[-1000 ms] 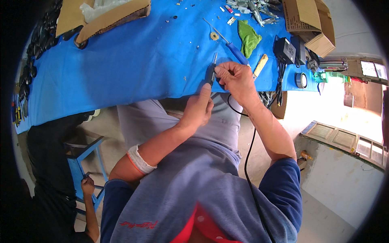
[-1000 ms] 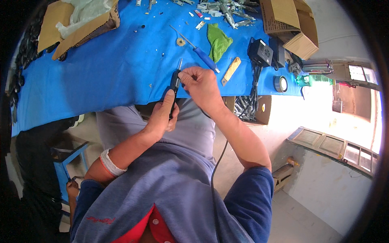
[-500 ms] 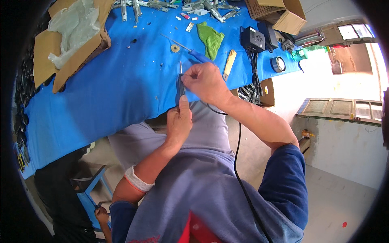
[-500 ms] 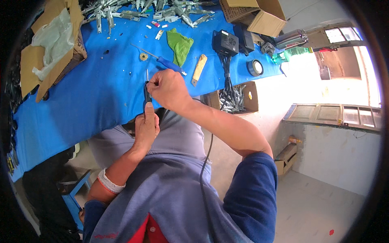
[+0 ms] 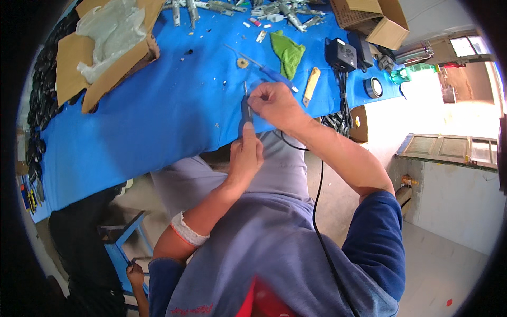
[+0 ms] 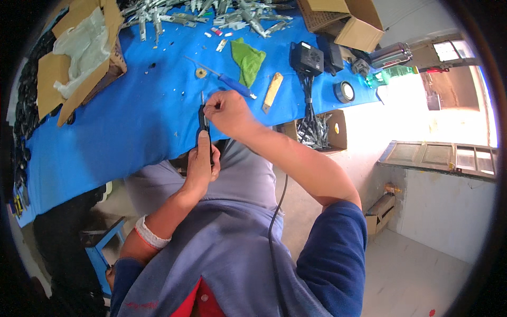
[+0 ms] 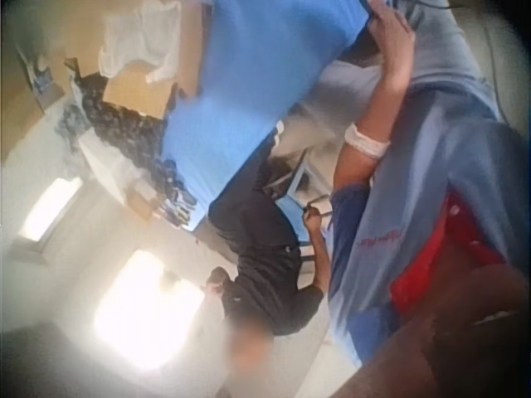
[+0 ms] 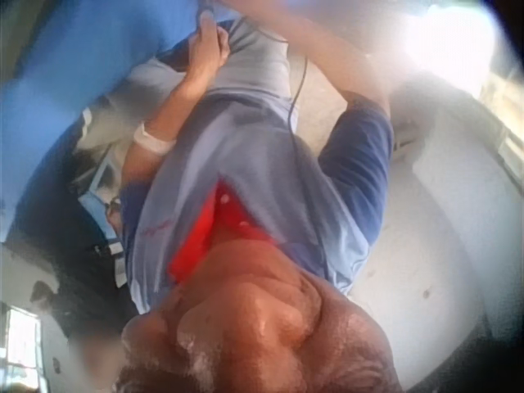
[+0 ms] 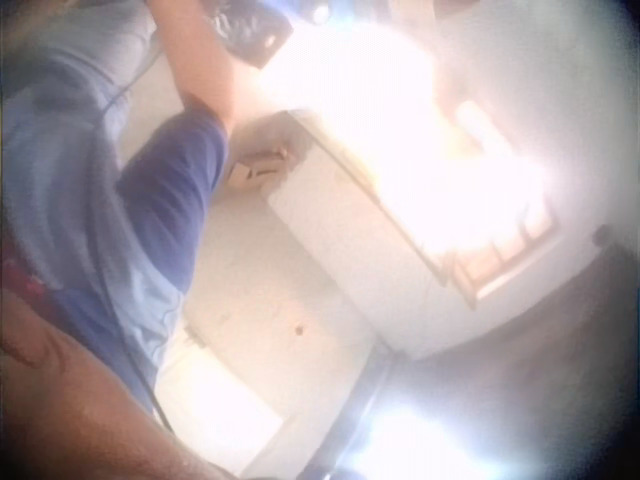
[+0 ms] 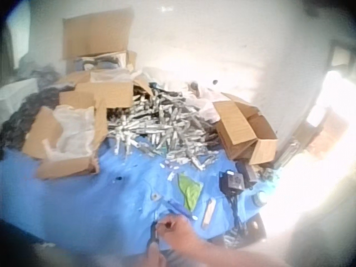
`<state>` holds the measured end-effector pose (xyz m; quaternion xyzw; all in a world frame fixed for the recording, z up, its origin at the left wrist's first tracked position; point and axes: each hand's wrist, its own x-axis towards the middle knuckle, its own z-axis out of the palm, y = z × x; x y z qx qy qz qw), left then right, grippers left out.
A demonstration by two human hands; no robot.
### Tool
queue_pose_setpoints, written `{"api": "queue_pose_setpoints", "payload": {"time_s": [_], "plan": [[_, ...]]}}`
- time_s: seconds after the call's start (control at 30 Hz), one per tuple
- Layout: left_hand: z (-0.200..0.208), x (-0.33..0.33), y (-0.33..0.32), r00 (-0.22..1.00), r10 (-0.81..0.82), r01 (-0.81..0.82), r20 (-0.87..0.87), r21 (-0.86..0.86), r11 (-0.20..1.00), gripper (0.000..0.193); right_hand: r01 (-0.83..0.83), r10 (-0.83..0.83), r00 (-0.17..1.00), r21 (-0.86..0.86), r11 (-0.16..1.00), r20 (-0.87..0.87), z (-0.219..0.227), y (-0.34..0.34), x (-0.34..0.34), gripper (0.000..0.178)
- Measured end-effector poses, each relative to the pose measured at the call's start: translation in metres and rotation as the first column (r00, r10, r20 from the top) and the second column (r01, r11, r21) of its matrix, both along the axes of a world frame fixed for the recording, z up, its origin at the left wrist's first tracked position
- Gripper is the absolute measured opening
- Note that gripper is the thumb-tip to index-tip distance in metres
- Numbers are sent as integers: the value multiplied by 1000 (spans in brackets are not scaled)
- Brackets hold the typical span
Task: The person assembles electronic components using a soldering iron and a screwdriver. The person uses the soldering iron to join wires to a small circuit board and then uses the screwdriver to secure the components within a plastic casing.
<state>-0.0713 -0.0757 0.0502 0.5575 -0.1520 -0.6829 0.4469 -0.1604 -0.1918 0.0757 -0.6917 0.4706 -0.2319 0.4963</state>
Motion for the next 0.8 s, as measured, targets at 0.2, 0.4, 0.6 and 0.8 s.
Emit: {"api": "queue_pose_setpoints", "payload": {"time_s": [0.2,0.4,0.6,0.8], "plan": [[4,7,2,990,-17,29,-140,83,996,63,11,-14,1000,269,963,8,14,0,0,9],[-2,14,4,973,-16,33,-232,72,997,64,18,-46,997,380,925,66,15,-3,-2,8],[-8,16,5,951,-16,31,-309,45,999,64,39,-119,981,440,897,156,12,-4,-10,10],[-6,19,6,923,-38,52,-383,26,998,64,28,-37,997,135,990,66,7,7,-13,11]]}}
